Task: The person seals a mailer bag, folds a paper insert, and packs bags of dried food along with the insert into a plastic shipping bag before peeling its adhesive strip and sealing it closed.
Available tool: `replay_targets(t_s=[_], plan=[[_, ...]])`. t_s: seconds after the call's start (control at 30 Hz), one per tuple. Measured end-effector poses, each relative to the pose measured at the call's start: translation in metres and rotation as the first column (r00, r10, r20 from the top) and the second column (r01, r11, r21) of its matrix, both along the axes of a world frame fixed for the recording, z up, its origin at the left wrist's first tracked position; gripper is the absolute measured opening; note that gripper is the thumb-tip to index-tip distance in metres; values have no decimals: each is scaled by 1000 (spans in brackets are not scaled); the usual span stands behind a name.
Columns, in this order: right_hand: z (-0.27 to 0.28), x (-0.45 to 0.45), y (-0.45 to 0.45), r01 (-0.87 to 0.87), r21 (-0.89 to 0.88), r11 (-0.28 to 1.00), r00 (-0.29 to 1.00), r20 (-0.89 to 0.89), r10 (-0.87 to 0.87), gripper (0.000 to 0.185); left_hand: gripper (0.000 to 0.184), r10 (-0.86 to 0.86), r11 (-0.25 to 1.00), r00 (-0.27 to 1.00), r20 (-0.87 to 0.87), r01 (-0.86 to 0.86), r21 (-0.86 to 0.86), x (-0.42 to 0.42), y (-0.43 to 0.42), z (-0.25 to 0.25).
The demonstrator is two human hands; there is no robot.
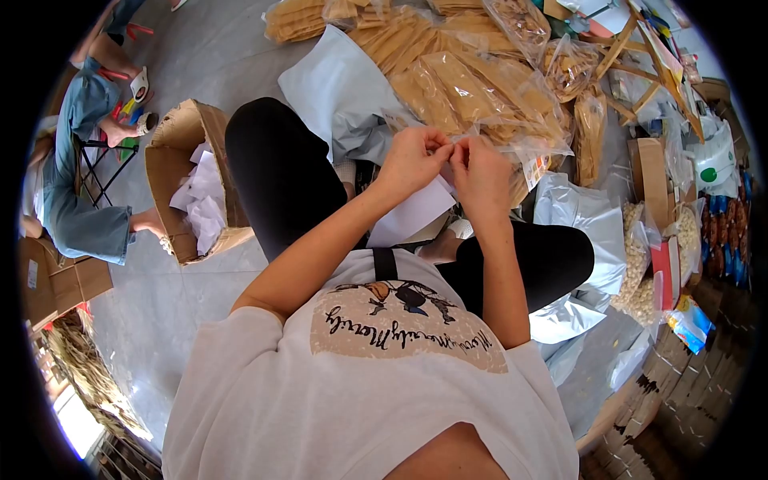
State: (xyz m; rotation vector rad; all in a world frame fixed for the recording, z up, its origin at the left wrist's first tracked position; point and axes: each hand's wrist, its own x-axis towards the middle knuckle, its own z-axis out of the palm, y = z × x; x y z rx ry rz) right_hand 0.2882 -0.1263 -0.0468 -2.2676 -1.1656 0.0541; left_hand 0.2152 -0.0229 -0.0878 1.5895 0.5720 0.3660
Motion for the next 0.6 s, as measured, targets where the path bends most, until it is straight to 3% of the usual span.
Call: replay_targets(t_s=[0.4,0.47,0.6], plan=[[-6,1,-2,34,39,999,999,-14,-33,10,13,-116,991,993,31,118,-67,-2,5,1],[-4,1,-3,29,75,997,995,-99,-22,11,13,-111,992,994,7,111,-55,-3,7,4],[-2,-1,-1,13,24,1000,999,-29,-12,11,14,-100,993,994,-32,98,-69,-4,9,6]])
